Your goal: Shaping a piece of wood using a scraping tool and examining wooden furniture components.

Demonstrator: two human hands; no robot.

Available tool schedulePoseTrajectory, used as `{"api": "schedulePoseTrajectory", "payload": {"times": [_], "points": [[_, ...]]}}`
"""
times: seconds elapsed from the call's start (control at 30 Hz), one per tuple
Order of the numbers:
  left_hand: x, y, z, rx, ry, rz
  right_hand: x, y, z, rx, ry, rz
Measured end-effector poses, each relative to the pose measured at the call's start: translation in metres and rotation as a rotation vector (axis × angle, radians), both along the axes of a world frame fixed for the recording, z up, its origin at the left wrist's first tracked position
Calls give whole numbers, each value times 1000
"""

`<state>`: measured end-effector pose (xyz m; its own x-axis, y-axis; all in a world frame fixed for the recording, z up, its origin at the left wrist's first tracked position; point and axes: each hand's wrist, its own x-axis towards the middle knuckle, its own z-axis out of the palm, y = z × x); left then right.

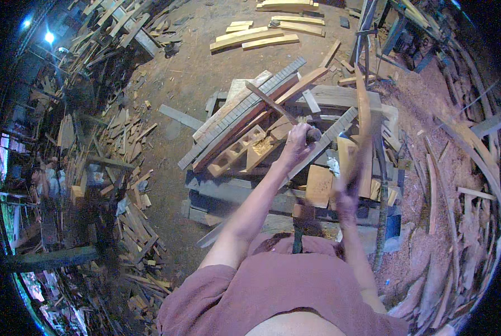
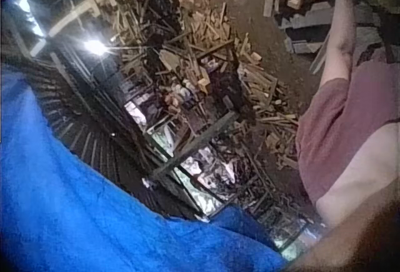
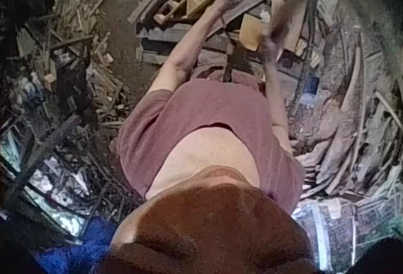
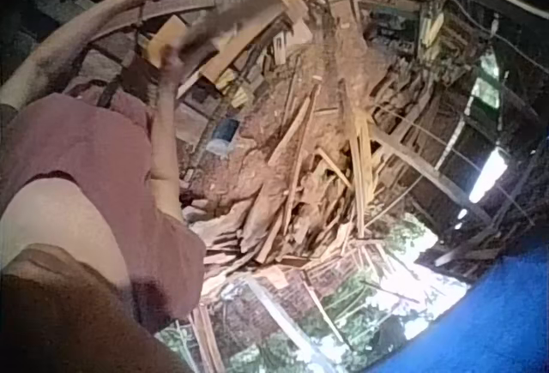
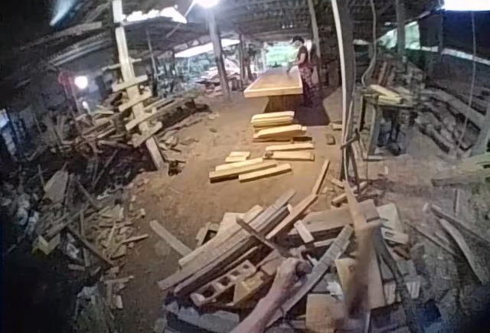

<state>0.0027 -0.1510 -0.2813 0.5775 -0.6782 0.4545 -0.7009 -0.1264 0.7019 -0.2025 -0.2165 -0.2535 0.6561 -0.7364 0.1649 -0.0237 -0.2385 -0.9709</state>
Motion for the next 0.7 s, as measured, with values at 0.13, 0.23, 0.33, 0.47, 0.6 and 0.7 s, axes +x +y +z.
{"api": "schedulePoseTrajectory", "payload": {"times": [0.13, 0.23, 0.33, 0.47, 0.6, 0.7], "points": [[-1, 4, -6, -78, -45, -30, 14, 14, 21, -266, 513, 254], [0, 4, -10, 14, -20, -8, 10, 5, 50, 153, 60, 117], [0, -1, -12, 66, -21, -21, 19, 9, 60, 39, -160, -72], [1, -7, -33, -229, 623, -161, 20, 15, 3, -536, 458, 213], [-6, -1, -10, 42, 1, -18, 12, -5, 18, -209, 227, 69], [-8, -5, -6, 97, -17, -40, 3, -20, -6, 218, 72, -33]]}}
